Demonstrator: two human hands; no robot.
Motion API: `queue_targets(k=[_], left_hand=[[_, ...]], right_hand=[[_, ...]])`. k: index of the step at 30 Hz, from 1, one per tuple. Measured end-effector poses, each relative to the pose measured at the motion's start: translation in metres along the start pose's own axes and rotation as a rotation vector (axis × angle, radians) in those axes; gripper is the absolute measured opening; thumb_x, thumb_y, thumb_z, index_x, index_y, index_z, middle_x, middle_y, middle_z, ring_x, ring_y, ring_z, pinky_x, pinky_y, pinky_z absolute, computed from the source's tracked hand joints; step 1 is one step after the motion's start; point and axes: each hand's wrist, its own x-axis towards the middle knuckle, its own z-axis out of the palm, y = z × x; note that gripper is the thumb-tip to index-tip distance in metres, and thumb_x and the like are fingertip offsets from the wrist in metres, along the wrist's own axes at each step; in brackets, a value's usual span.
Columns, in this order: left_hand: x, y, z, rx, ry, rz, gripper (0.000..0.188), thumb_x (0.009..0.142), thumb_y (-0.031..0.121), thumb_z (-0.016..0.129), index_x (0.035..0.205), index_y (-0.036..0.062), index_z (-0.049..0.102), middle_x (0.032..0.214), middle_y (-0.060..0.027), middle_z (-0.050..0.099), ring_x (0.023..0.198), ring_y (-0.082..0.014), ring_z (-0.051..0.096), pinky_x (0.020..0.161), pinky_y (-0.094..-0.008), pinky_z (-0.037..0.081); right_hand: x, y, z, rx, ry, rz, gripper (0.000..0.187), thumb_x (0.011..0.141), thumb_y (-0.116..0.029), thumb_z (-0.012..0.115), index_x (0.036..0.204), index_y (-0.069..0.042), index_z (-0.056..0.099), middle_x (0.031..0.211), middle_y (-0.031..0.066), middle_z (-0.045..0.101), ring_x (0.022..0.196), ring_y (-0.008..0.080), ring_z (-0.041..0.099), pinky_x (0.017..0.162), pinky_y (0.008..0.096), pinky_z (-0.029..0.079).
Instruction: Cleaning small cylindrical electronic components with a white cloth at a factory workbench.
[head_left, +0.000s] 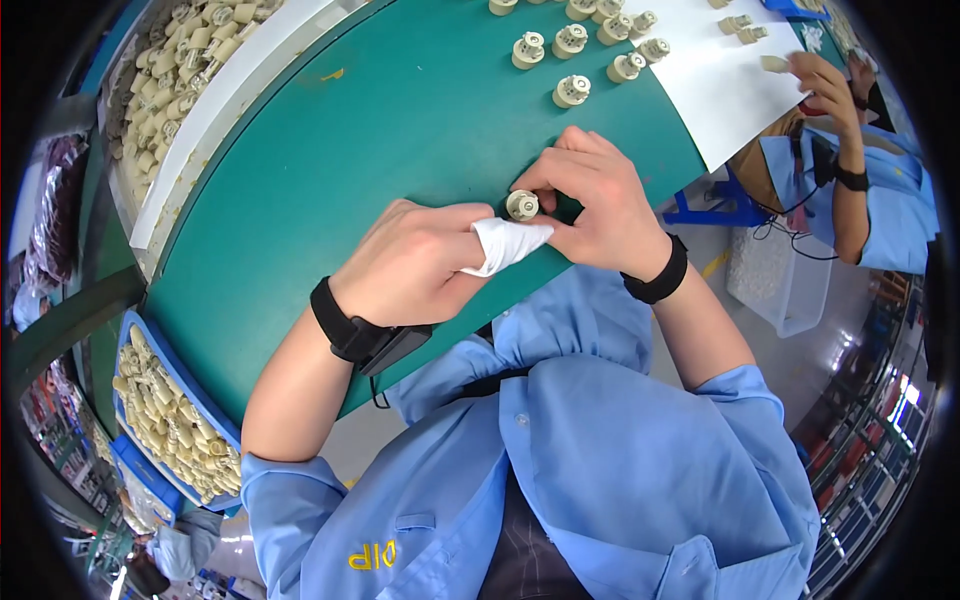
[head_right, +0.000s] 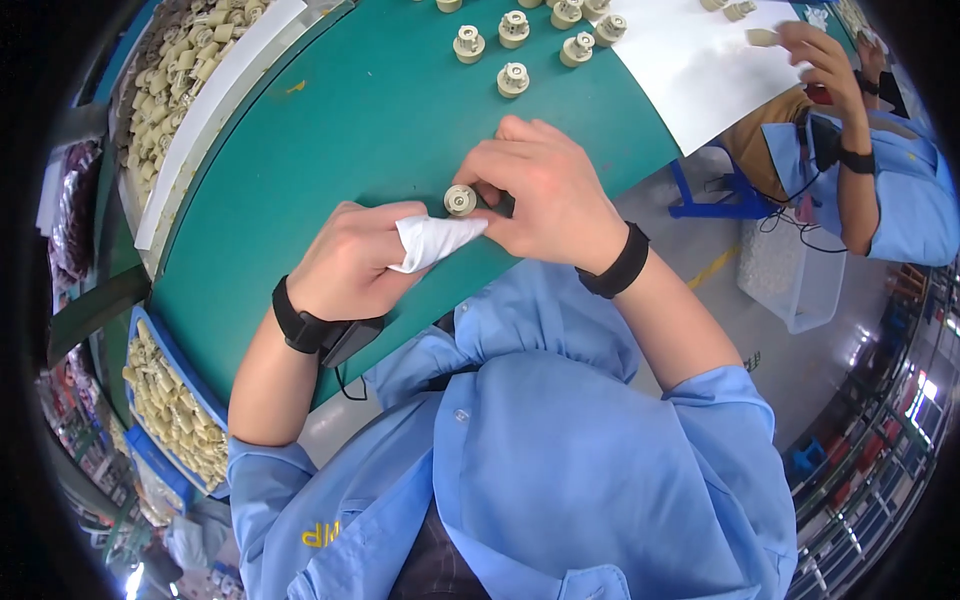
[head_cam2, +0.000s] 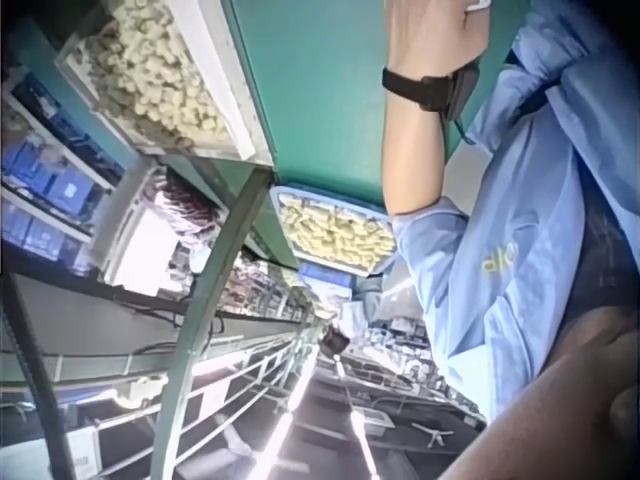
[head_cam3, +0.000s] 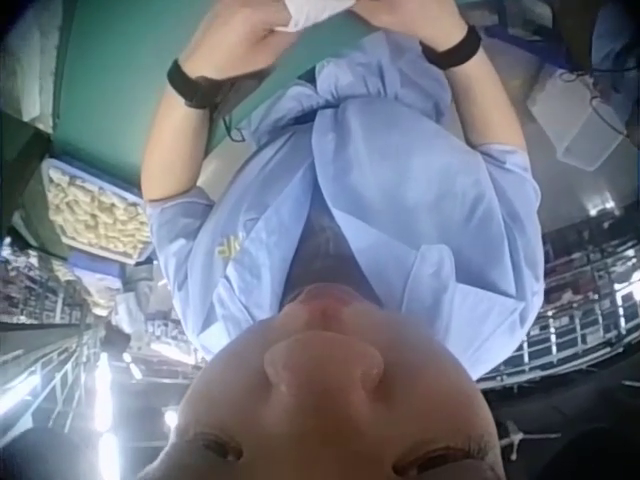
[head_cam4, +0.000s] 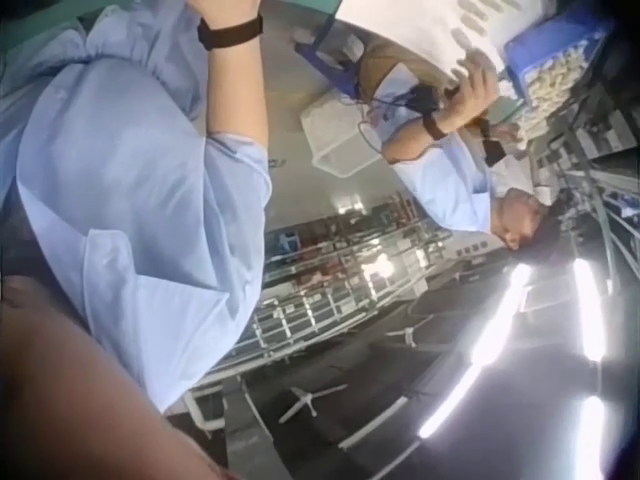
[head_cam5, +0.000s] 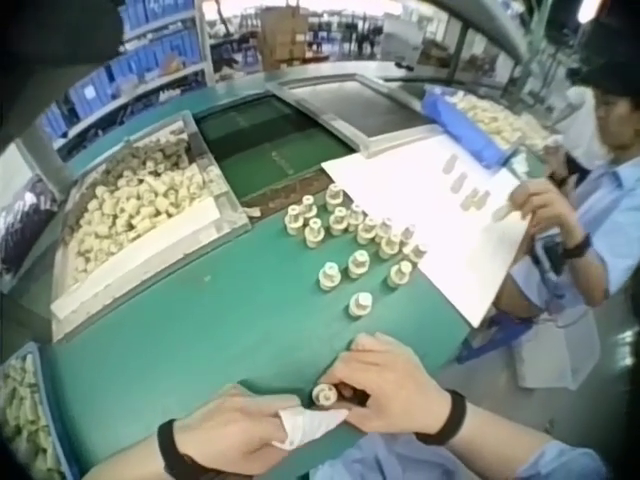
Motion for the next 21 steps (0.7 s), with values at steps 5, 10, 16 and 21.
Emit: queue_targets(k=[5,10,16,21], left_hand=[[0.002,0.0,-0.007,0.394,0.061,0.048,0.015,0.062,-0.001,0.063,0.072,0.0092,0.064,0.073,-0.0038,0.054,0.06,-0.0271,0.057,0.048,-0.039,0.042],[0.0,-0.01,-0.018,0.442,0.117,0.012,0.015,0.057,-0.003,0.061,0.066,0.0096,0.062,0.072,-0.0041,0.052,0.058,-0.0267,0.057,0.047,-0.0386,0.041],[-0.003,-0.013,-0.02,0.35,0.047,0.122,0.016,0.057,-0.003,0.059,0.065,0.0097,0.062,0.072,-0.0044,0.053,0.057,-0.0262,0.056,0.046,-0.0386,0.041],[0.002,-0.006,-0.013,0.431,0.058,0.148,0.015,0.056,-0.003,0.059,0.065,0.0093,0.061,0.071,-0.0047,0.052,0.055,-0.0254,0.055,0.045,-0.0377,0.041]], right_hand=[[-0.003,0.001,0.001,-0.004,0.007,0.018,0.023,0.06,-0.006,0.076,0.081,-0.011,0.067,0.059,-0.0039,0.049,0.063,0.0152,0.046,0.063,0.0293,0.038],[-0.005,0.004,0.002,0.034,0.015,0.017,0.024,0.06,-0.006,0.076,0.082,-0.012,0.068,0.058,-0.0042,0.048,0.062,0.0153,0.046,0.063,0.0292,0.039],[-0.004,0.002,0.001,0.039,0.024,-0.018,0.023,0.061,-0.007,0.078,0.082,-0.011,0.068,0.057,-0.0041,0.048,0.062,0.0154,0.045,0.062,0.0295,0.039],[-0.005,0.003,0.001,0.011,0.025,0.001,0.022,0.062,-0.007,0.078,0.081,-0.011,0.069,0.058,-0.0038,0.048,0.062,0.0158,0.045,0.062,0.0295,0.039]])
